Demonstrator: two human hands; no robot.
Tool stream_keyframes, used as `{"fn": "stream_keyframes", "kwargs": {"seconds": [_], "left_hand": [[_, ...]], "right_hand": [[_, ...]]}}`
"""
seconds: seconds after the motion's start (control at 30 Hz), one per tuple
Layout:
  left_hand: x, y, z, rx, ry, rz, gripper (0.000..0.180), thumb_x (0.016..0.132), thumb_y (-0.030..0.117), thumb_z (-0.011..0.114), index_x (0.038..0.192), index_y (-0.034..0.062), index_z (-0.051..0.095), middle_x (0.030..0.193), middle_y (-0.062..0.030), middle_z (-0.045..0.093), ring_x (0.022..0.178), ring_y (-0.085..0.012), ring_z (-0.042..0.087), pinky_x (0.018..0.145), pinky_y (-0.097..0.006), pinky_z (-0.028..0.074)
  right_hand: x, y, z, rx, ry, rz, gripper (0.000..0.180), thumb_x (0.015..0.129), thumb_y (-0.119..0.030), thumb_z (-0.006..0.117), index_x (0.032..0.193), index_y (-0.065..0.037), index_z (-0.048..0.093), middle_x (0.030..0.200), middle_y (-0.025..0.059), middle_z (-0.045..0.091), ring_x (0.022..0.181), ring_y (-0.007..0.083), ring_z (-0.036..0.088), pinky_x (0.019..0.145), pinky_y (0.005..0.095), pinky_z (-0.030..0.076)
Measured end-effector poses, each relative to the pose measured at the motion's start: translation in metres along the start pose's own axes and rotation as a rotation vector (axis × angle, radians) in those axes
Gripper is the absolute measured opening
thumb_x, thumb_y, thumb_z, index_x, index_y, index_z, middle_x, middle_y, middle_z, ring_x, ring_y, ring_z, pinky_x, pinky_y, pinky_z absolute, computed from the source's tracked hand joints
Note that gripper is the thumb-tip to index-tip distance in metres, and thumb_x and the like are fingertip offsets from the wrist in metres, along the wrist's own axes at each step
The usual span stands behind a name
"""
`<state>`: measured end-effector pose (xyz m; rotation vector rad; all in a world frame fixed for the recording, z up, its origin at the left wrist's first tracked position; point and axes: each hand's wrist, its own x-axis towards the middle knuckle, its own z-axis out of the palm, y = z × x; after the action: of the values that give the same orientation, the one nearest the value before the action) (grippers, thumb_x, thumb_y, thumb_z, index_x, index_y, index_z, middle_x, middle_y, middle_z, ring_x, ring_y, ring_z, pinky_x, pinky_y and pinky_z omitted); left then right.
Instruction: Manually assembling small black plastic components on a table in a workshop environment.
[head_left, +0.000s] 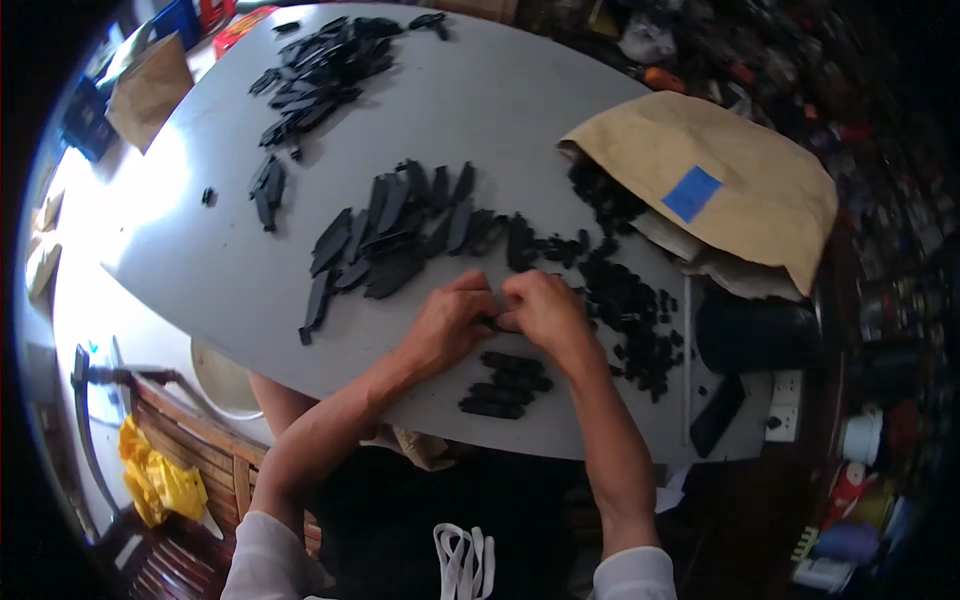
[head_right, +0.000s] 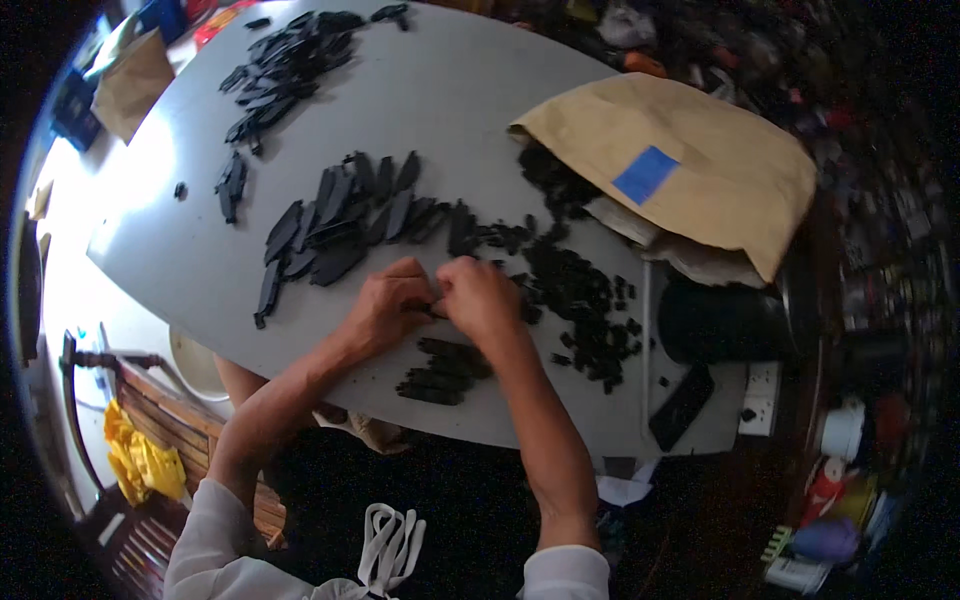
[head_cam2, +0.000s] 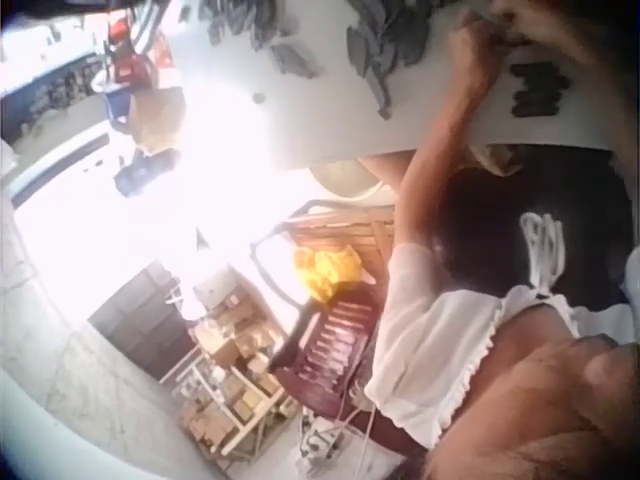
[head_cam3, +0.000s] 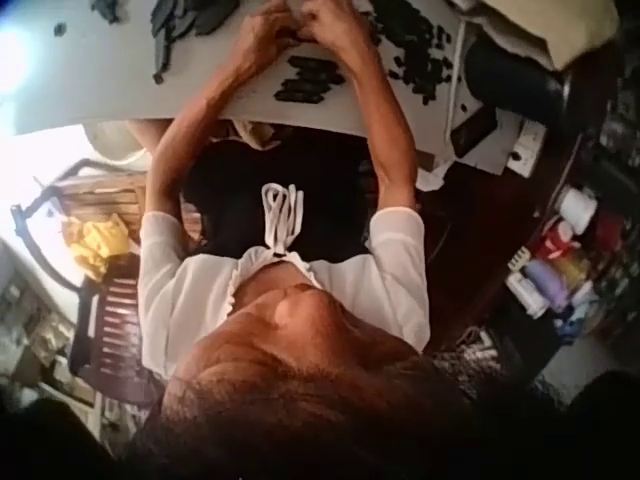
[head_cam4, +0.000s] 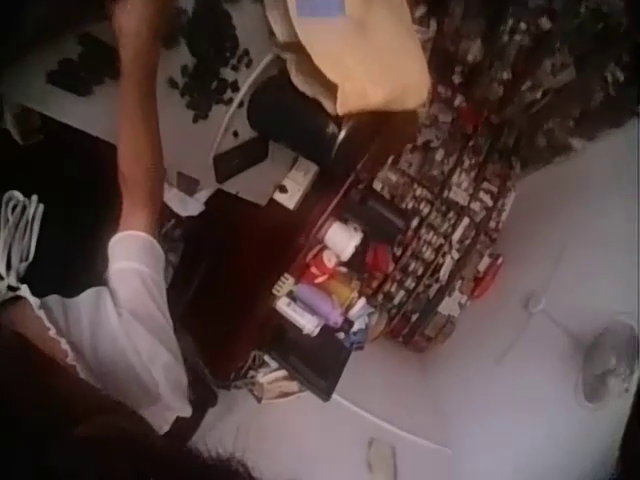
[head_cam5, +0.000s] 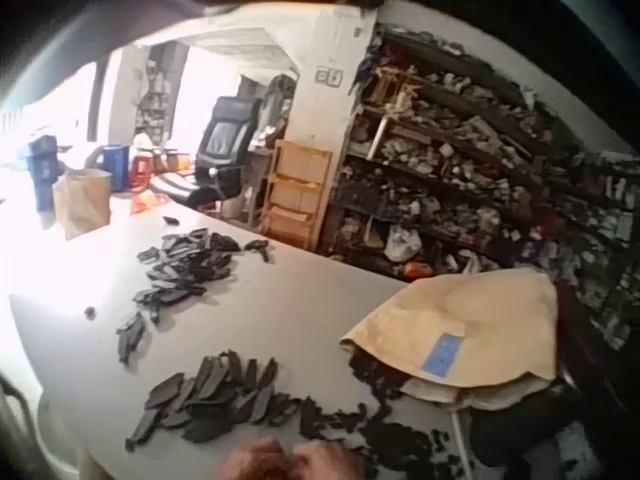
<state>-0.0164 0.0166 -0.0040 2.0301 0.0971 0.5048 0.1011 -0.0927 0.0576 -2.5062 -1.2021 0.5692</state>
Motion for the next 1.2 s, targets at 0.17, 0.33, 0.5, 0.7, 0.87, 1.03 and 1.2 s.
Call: {"fn": "stream_keyframes", "kwargs": {"seconds": [0.17,0.33,0.5,0.7,0.87,1.03,1.2], "left_hand": [[-0.001,0.001,-0.01,0.063,-0.04,-0.046,0.024,0.059,-0.003,0.073,0.08,-0.0003,0.062,0.084,-0.0125,0.054,0.079,-0.0316,0.059,0.067,-0.038,0.047],[-0.005,0.018,-0.023,0.11,-0.202,-0.067,0.019,0.064,-0.007,0.066,0.082,-0.0005,0.063,0.088,-0.0135,0.055,0.081,-0.0336,0.059,0.069,-0.039,0.047],[0.001,0.021,-0.03,0.17,-0.307,0.045,0.022,0.068,-0.01,0.061,0.087,0.0002,0.065,0.088,-0.0139,0.056,0.082,-0.0333,0.059,0.068,-0.039,0.047],[0.027,0.024,-0.012,0.298,-0.107,0.021,0.026,0.069,-0.009,0.064,0.092,0.0008,0.066,0.09,-0.0125,0.055,0.083,-0.0308,0.058,0.068,-0.038,0.048],[0.051,0.01,0.008,0.505,0.007,0.143,0.026,0.073,-0.001,0.065,0.098,0.0036,0.065,0.091,-0.0116,0.052,0.083,-0.0309,0.057,0.069,-0.038,0.047],[0.057,0.007,0.003,0.427,-0.036,0.104,0.029,0.073,-0.002,0.06,0.101,0.006,0.065,0.087,-0.0116,0.05,0.084,-0.0306,0.054,0.07,-0.039,0.046],[0.069,0.003,-0.011,0.486,0.076,0.164,0.031,0.072,-0.003,0.058,0.101,0.0062,0.065,0.087,-0.0116,0.05,0.085,-0.0304,0.053,0.071,-0.038,0.045]], "right_hand": [[-0.022,0.018,0.011,0.317,0.078,-0.109,0.019,0.074,-0.006,0.071,0.07,-0.001,0.052,0.065,0.0109,0.056,0.063,0.0213,0.059,0.056,0.0331,0.043],[-0.092,0.083,-0.011,0.237,0.405,0.127,0.007,0.077,0.0,0.066,0.081,0.0,0.061,0.075,0.0109,0.056,0.068,0.0236,0.059,0.06,0.0331,0.045],[-0.1,0.087,0.0,0.061,0.438,0.125,0.014,0.074,0.001,0.07,0.086,0.001,0.063,0.085,0.0108,0.058,0.073,0.0232,0.062,0.061,0.0337,0.048],[-0.068,0.063,0.012,-0.209,0.44,0.013,0.02,0.075,-0.001,0.07,0.09,-0.001,0.056,0.089,0.0134,0.054,0.083,0.0317,0.06,0.068,0.0414,0.049],[-0.051,0.085,0.019,-0.318,0.505,-0.003,0.019,0.076,0.0,0.068,0.088,-0.002,0.053,0.087,0.013,0.051,0.082,0.0318,0.059,0.067,0.0418,0.049],[-0.047,0.063,0.009,-0.369,0.593,0.053,0.017,0.077,0.0,0.067,0.085,-0.002,0.052,0.088,0.0126,0.051,0.081,0.0325,0.059,0.065,0.0417,0.05],[-0.018,0.033,0.018,-0.084,0.465,-0.212,0.011,0.078,0.002,0.062,0.088,-0.001,0.057,0.091,0.0151,0.053,0.083,0.034,0.06,0.069,0.0425,0.05]]}}
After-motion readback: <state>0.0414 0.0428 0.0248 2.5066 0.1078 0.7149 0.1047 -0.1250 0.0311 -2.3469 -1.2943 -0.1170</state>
